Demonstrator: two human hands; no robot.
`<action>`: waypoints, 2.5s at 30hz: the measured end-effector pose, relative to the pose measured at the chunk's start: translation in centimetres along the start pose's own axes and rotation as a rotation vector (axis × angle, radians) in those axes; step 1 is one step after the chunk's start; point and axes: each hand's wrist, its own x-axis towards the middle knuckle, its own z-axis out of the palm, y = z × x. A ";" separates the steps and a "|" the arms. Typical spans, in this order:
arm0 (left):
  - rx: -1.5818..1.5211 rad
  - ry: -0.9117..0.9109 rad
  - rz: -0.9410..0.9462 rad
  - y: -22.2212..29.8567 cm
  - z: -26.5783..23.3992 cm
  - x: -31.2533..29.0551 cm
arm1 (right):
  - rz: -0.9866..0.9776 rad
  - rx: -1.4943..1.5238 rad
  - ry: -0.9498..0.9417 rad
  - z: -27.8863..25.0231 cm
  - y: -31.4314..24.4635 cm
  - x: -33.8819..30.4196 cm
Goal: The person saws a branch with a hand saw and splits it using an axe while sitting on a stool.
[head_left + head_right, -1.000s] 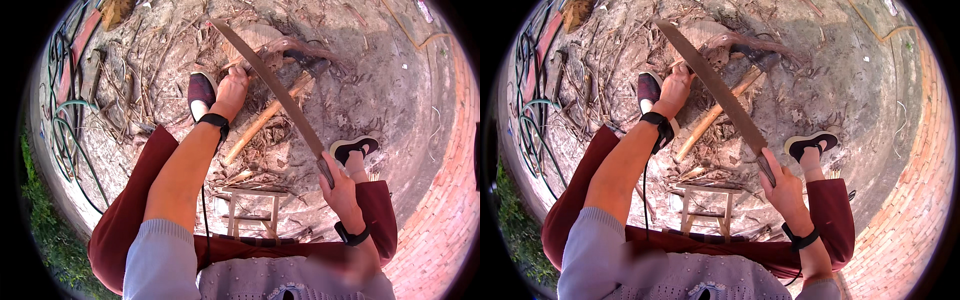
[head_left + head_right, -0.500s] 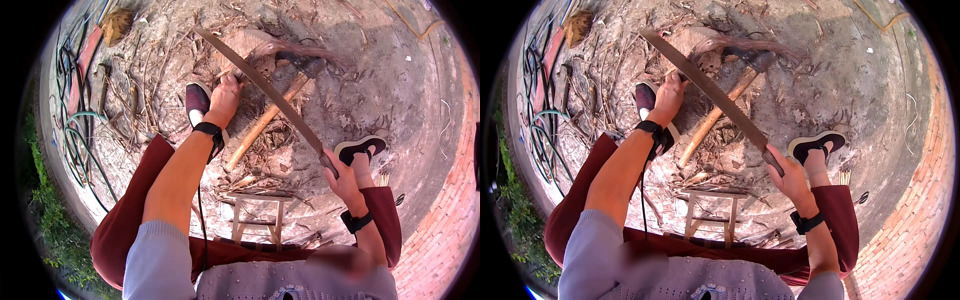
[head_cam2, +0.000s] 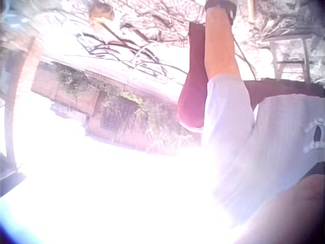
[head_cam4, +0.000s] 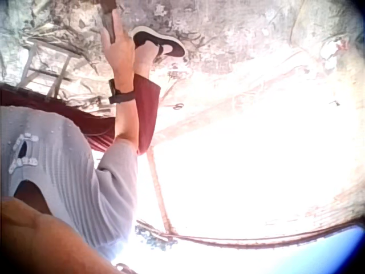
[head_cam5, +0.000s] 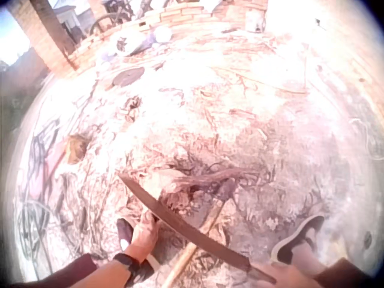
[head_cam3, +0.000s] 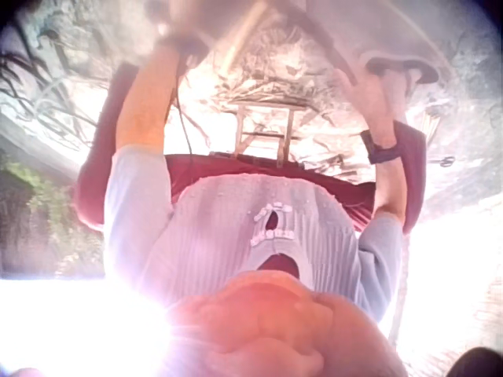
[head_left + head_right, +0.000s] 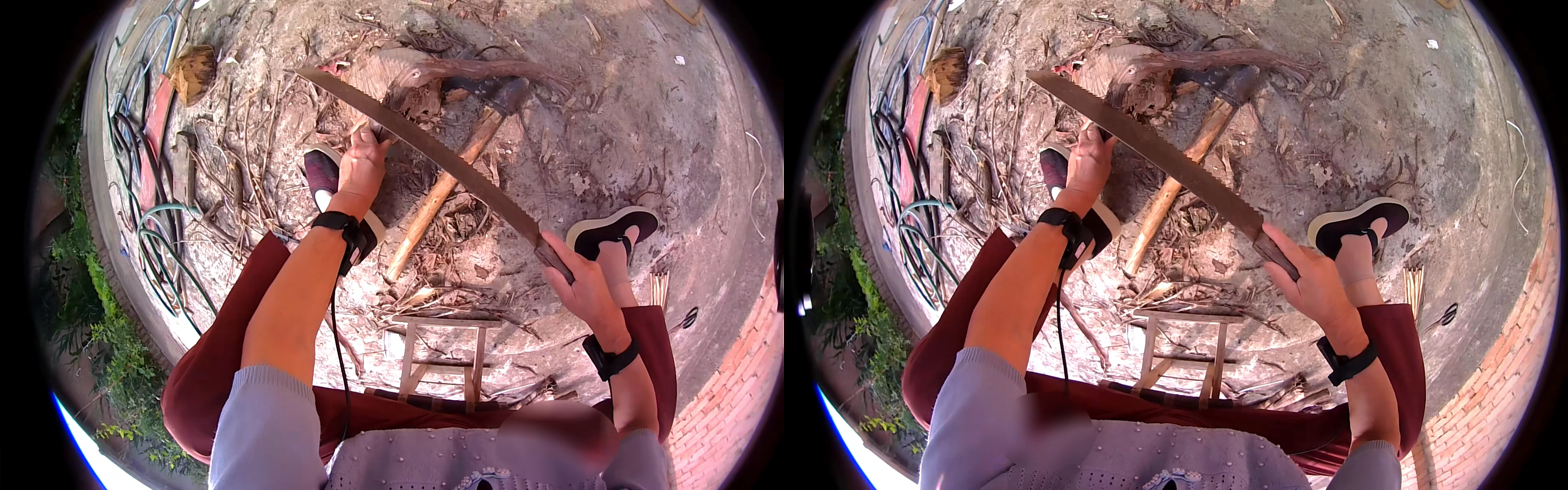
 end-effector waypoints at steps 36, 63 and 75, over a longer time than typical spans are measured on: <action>0.296 -0.047 0.225 -1.1 0.0 -1.8 | -0.089 -0.270 -0.170 -2.8 -15.3 0.8; -0.160 0.055 -0.071 -2.7 0.2 -2.5 | -0.092 -0.066 0.121 5.8 -8.8 0.4; -0.143 0.021 -0.074 -3.0 -0.1 -2.7 | -0.007 -0.205 0.148 5.2 -6.6 0.8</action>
